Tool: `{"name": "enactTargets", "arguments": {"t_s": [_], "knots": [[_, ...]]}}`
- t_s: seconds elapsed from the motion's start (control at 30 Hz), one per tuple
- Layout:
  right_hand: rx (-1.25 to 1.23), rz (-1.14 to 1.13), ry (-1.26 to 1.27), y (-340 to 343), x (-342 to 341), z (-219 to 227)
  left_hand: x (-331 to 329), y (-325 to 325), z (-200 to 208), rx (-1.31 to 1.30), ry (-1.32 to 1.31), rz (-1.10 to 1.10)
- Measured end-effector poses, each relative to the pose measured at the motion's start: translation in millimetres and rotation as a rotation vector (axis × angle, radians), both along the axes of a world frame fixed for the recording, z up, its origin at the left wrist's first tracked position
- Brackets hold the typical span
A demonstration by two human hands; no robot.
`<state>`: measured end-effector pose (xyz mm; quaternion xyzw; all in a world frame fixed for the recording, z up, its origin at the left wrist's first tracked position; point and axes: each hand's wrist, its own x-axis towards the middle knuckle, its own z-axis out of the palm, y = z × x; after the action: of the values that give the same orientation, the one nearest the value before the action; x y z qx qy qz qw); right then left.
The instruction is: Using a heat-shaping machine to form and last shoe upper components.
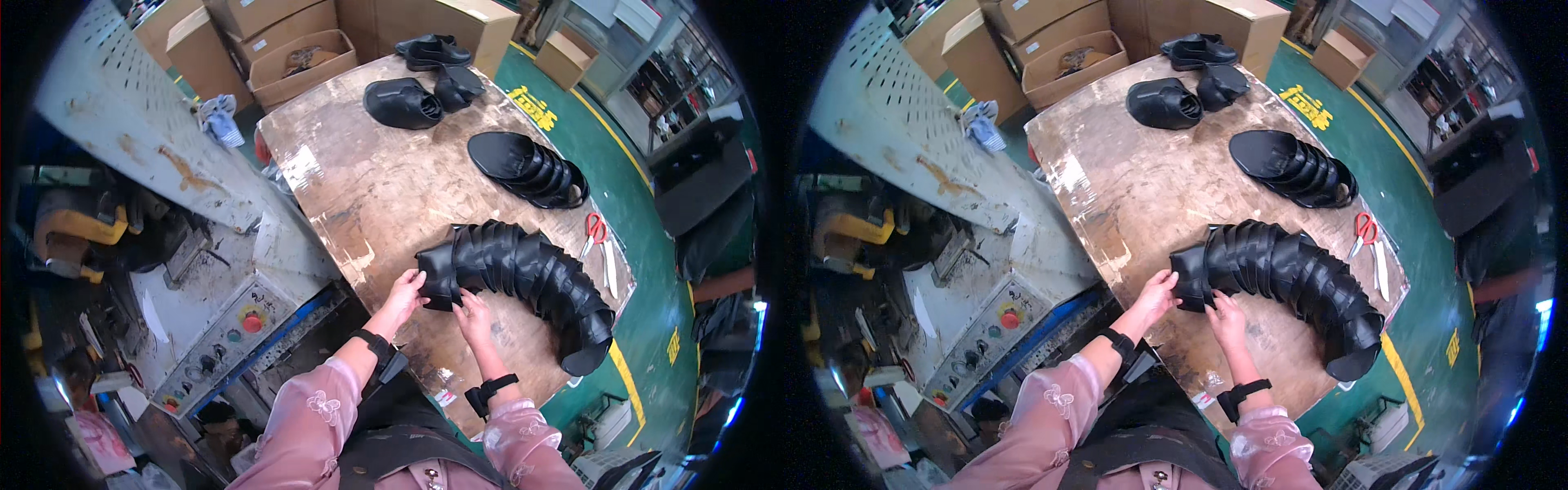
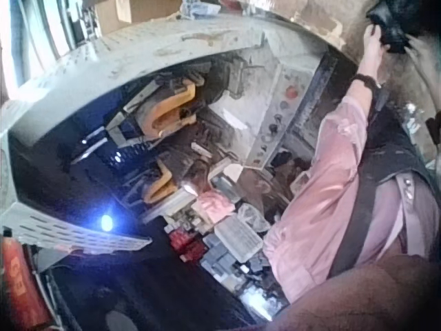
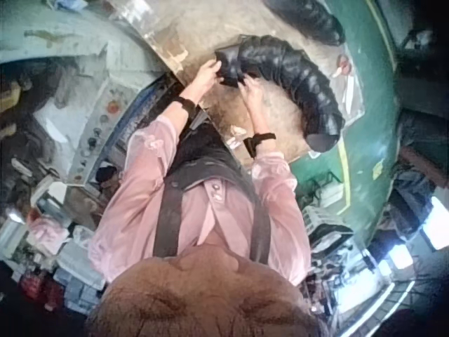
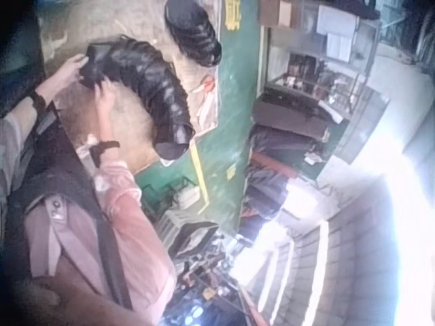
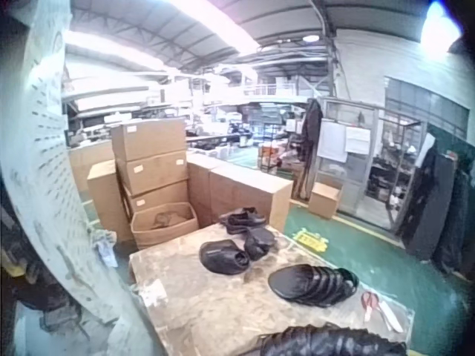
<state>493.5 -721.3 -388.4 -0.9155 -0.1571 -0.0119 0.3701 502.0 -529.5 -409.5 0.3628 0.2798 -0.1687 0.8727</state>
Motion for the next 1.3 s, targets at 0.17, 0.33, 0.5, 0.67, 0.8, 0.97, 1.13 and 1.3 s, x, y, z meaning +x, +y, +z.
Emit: {"name": "enactTargets", "arguments": {"t_s": [0.17,0.33,0.5,0.67,0.8,0.97,1.13,1.3], "knots": [[-0.069,0.011,0.116,-9.7,-5.7,1.1,-38.3,19.4,9.2,0.381,0.013,-0.047],[0.111,-0.127,0.296,25.1,-53.4,52.5,-187.8,105.4,22.0,0.535,-0.074,-0.229],[0.169,0.236,0.227,84.8,-113.2,-13.5,-430.0,175.7,10.7,1.034,0.074,0.056],[0.07,0.94,0.357,245.6,-219.5,12.8,-690.8,223.5,58.5,1.382,0.825,0.363],[0.058,1.286,0.267,362.6,-340.5,27.8,-821.7,248.9,109.9,1.885,1.179,0.473],[-0.003,1.685,0.645,483.6,-552.1,90.0,-913.6,239.0,141.3,1.869,1.574,0.372],[-0.049,1.909,0.744,540.4,-736.6,59.0,-937.0,242.3,125.7,1.856,1.449,0.443],[-0.221,1.924,0.944,555.6,-824.0,25.5,-947.5,250.8,125.5,1.839,1.377,0.557]]}}
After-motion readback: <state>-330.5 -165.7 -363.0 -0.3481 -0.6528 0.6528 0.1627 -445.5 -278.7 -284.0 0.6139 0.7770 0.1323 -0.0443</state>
